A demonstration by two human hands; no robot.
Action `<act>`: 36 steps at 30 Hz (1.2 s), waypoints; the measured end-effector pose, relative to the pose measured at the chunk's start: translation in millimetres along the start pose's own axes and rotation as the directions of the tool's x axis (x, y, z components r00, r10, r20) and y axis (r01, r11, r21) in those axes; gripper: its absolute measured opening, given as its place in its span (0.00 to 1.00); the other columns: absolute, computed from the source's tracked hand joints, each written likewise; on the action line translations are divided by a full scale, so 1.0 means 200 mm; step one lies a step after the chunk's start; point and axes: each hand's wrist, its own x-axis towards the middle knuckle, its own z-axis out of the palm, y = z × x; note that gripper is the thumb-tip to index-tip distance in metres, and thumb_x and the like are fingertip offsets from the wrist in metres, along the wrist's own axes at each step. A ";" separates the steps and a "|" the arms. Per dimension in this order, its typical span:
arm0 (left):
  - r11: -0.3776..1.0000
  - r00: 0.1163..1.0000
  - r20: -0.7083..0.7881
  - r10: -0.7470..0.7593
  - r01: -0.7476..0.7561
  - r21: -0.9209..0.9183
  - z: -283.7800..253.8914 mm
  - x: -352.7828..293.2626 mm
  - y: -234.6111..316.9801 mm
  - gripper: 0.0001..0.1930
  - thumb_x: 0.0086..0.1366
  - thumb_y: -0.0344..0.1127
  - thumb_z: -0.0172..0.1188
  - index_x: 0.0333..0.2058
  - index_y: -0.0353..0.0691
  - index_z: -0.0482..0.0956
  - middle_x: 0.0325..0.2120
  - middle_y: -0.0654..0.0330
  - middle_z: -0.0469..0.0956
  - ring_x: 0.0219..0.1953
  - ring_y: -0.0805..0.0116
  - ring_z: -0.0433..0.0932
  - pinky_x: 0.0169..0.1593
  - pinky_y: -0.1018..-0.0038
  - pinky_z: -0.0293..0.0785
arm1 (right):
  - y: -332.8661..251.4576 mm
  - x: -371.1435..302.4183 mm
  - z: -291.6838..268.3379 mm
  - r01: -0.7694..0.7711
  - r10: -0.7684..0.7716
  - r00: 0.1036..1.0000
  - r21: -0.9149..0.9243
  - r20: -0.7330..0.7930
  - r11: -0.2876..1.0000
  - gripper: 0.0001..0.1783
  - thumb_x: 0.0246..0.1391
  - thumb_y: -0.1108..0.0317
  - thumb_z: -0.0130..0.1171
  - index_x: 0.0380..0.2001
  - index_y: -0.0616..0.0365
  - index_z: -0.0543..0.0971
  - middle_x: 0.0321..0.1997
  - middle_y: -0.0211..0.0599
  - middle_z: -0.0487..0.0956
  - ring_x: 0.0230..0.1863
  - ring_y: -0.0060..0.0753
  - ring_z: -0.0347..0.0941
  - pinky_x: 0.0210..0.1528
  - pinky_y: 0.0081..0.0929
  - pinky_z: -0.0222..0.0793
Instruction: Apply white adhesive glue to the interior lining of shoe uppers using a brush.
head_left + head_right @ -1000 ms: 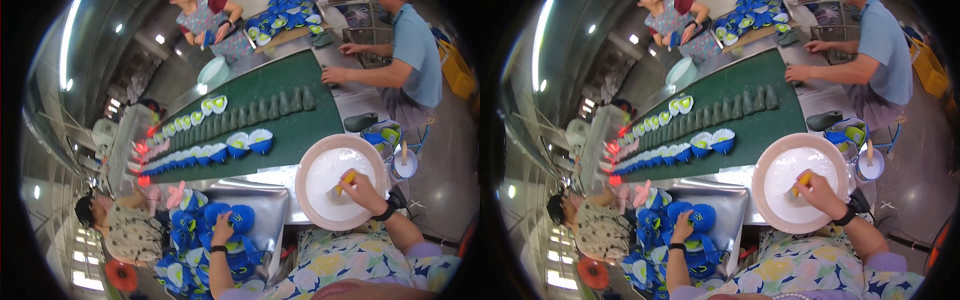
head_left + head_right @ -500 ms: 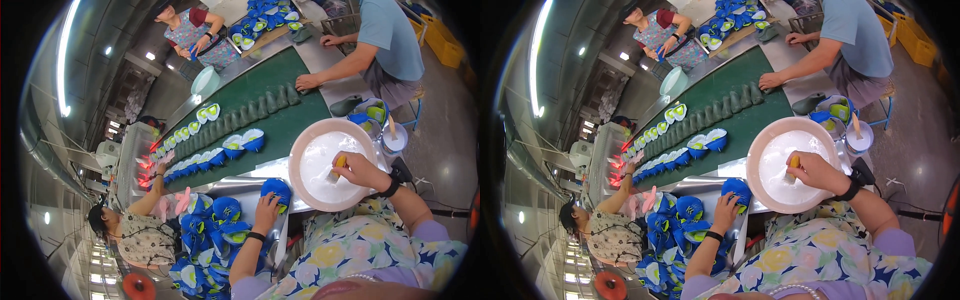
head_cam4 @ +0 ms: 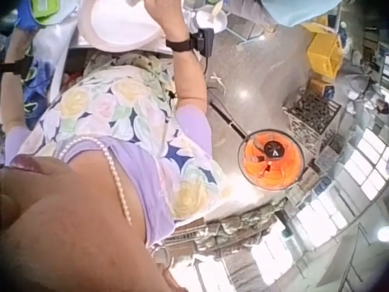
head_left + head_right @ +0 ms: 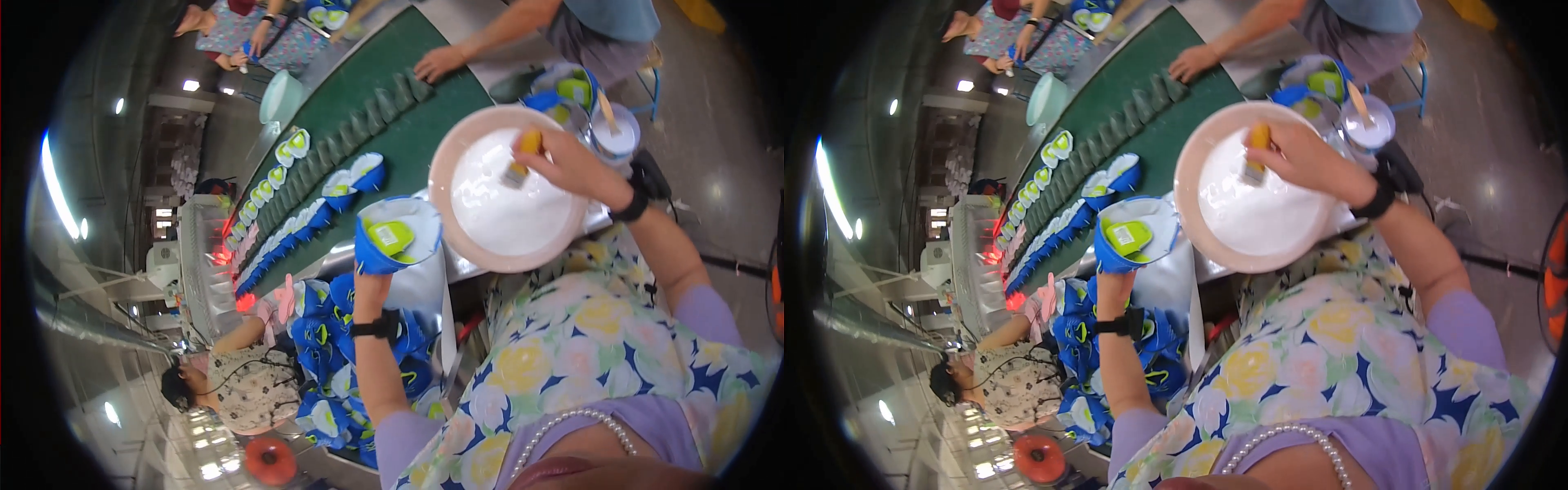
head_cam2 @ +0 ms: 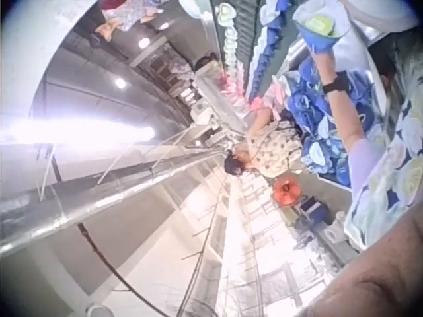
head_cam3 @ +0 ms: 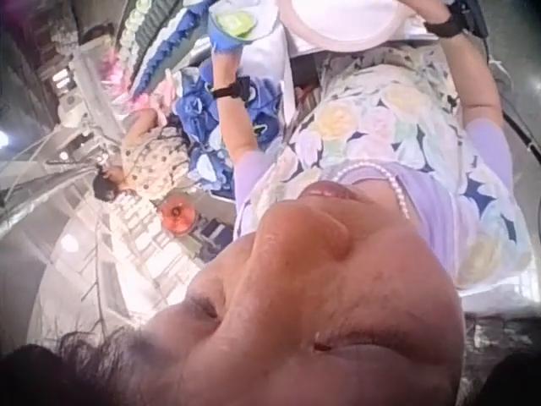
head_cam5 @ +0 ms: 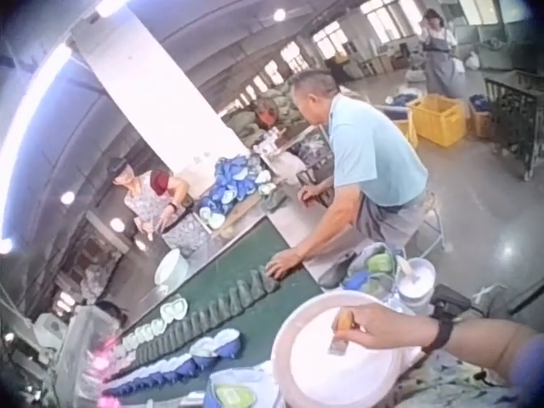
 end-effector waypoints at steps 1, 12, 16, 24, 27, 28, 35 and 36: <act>0.811 0.968 0.081 0.236 -0.242 0.533 -0.06 0.02 -0.07 0.25 0.59 0.23 0.59 0.55 0.37 0.66 0.51 0.57 0.73 0.48 0.62 0.74 0.52 0.68 0.71 | -0.03 0.05 0.01 -0.006 0.006 1.000 0.047 -0.002 0.999 0.11 0.54 0.64 0.60 0.32 0.62 0.75 0.26 0.42 0.76 0.27 0.36 0.72 0.32 0.29 0.67; 0.146 0.657 0.408 0.634 -0.620 0.771 0.44 0.05 -0.31 0.17 0.68 0.33 0.50 0.54 0.37 0.68 0.49 0.58 0.74 0.50 0.71 0.74 0.54 0.73 0.71 | -0.16 0.09 0.05 0.066 -0.052 0.980 0.065 -0.192 0.996 0.14 0.53 0.63 0.62 0.31 0.62 0.72 0.23 0.43 0.77 0.22 0.38 0.73 0.25 0.27 0.66; 0.634 0.774 -0.026 0.633 -0.499 0.591 0.59 0.09 -0.36 0.18 0.72 0.41 0.43 0.55 0.38 0.68 0.49 0.59 0.74 0.52 0.66 0.74 0.56 0.70 0.71 | -0.16 0.00 0.07 -0.037 0.059 0.977 0.109 -0.207 0.993 0.16 0.52 0.61 0.63 0.29 0.64 0.72 0.22 0.43 0.77 0.21 0.36 0.74 0.24 0.27 0.67; -0.203 0.344 0.530 0.775 -0.659 0.725 0.78 0.10 -0.21 0.19 0.63 0.29 0.56 0.53 0.34 0.70 0.51 0.55 0.72 0.51 0.62 0.74 0.55 0.66 0.70 | -0.14 -0.06 0.16 -0.351 0.431 0.901 0.488 -0.057 0.799 0.19 0.52 0.58 0.64 0.29 0.65 0.73 0.19 0.36 0.77 0.20 0.22 0.74 0.22 0.18 0.68; -0.238 0.359 0.506 0.784 -0.579 0.780 0.83 0.10 -0.18 0.22 0.56 0.20 0.59 0.52 0.33 0.71 0.48 0.53 0.74 0.50 0.58 0.74 0.56 0.66 0.69 | -0.11 -0.06 0.12 -0.289 0.378 0.917 0.442 -0.125 0.849 0.17 0.53 0.60 0.63 0.30 0.65 0.73 0.22 0.35 0.78 0.21 0.21 0.74 0.23 0.17 0.67; -0.241 0.360 0.507 0.783 -0.576 0.781 0.77 0.12 -0.20 0.22 0.56 0.20 0.59 0.52 0.33 0.71 0.48 0.53 0.74 0.50 0.58 0.74 0.56 0.66 0.69 | -0.08 -0.06 0.10 -0.289 0.377 0.918 0.445 -0.123 0.848 0.17 0.53 0.60 0.63 0.30 0.65 0.73 0.22 0.35 0.78 0.21 0.21 0.74 0.23 0.17 0.67; 0.854 0.886 0.242 -0.394 0.451 -0.261 0.62 0.11 -0.27 0.24 0.68 0.53 0.44 0.48 0.39 0.71 0.34 0.53 0.78 0.15 0.63 0.72 0.11 0.78 0.64 | -0.12 -0.03 0.02 0.171 -0.163 0.985 0.296 -0.051 0.940 0.09 0.55 0.67 0.61 0.38 0.56 0.76 0.32 0.33 0.78 0.32 0.30 0.76 0.35 0.24 0.70; 0.853 0.885 0.242 -0.399 0.455 -0.257 0.65 0.08 -0.32 0.24 0.68 0.53 0.44 0.48 0.39 0.71 0.34 0.53 0.78 0.15 0.63 0.72 0.11 0.78 0.64 | -0.15 -0.03 0.04 0.169 -0.160 0.986 0.297 -0.055 0.940 0.09 0.55 0.67 0.61 0.38 0.56 0.76 0.32 0.33 0.78 0.32 0.30 0.76 0.35 0.24 0.70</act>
